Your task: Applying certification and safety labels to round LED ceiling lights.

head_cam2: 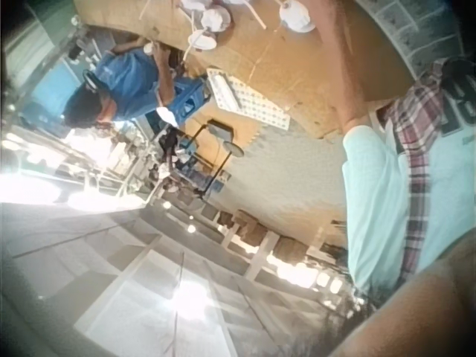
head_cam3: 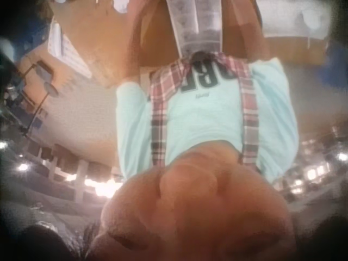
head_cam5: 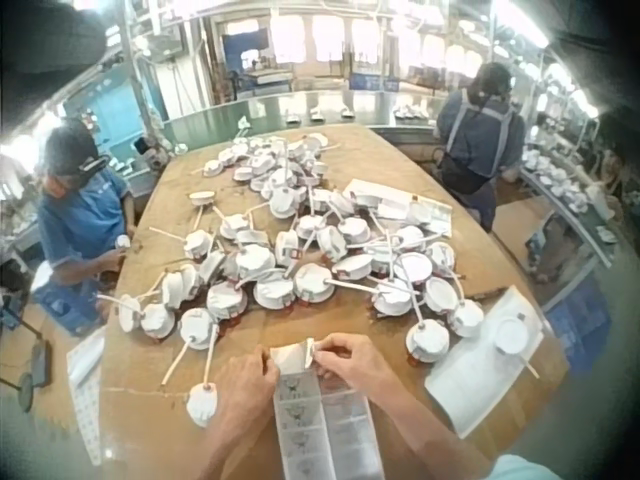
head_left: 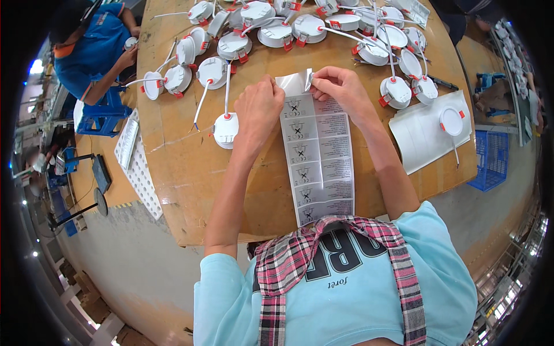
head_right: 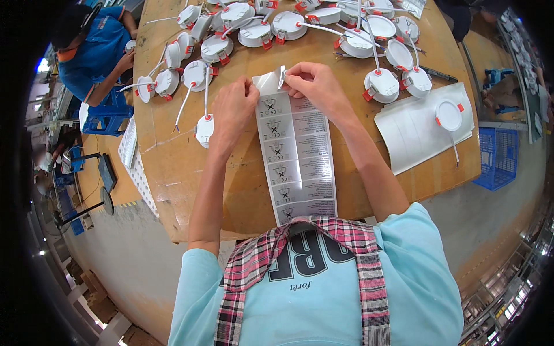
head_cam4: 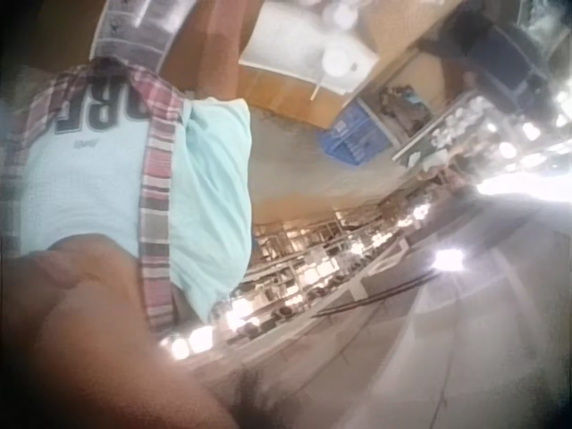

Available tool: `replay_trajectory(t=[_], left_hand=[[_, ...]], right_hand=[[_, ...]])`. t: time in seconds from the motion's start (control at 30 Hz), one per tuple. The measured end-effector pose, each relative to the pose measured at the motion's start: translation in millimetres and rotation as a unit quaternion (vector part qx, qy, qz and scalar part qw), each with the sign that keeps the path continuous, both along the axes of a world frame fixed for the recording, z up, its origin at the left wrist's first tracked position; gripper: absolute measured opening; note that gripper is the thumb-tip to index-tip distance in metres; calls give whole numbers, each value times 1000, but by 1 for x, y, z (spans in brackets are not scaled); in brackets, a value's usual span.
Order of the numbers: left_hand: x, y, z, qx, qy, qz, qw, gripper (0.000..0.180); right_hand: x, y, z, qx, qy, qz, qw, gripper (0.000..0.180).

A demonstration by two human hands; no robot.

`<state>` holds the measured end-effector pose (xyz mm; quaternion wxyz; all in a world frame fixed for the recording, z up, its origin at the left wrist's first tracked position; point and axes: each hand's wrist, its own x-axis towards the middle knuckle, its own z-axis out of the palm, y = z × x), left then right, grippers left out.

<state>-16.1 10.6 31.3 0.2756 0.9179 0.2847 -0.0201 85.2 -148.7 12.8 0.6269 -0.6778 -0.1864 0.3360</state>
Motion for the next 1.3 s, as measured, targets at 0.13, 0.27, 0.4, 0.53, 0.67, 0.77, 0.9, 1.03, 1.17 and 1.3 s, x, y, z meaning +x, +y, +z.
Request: replay_trajectory(t=[0.13,0.27,0.4,0.53,0.67,0.77,0.9,1.03,1.17,1.3], left_hand=[[-7,-8,-11,176,-245,-49,952,32],[-15,-32,5,84,-342,-37,935,50],[-15,-34,-17,-6,-269,-32,963,52],[-9,-31,-31,-22,-237,-22,971,45],[-5,-27,-29,-61,-212,-1,975,27],[-3,-28,-23,-83,-208,8,975,19],[-5,-27,-17,-105,-232,22,967,17],[-12,-29,-21,-135,-255,39,957,17],[-20,-40,4,-154,-309,40,938,14],[-56,-43,45,-159,-398,20,903,10]], right_hand=[[-7,7,-11,29,0,-3,1000,20],[-9,7,-16,18,-24,-28,999,21],[-14,10,-17,15,-44,-12,999,20],[-17,10,-9,-15,-127,21,992,21],[-16,10,4,-21,-154,3,988,25],[-4,9,6,-20,-221,-59,973,34],[18,24,4,34,-178,52,982,53],[27,35,-4,-42,-148,170,973,68],[27,32,-14,-30,-202,145,968,74],[26,32,-24,26,-156,157,975,83]])
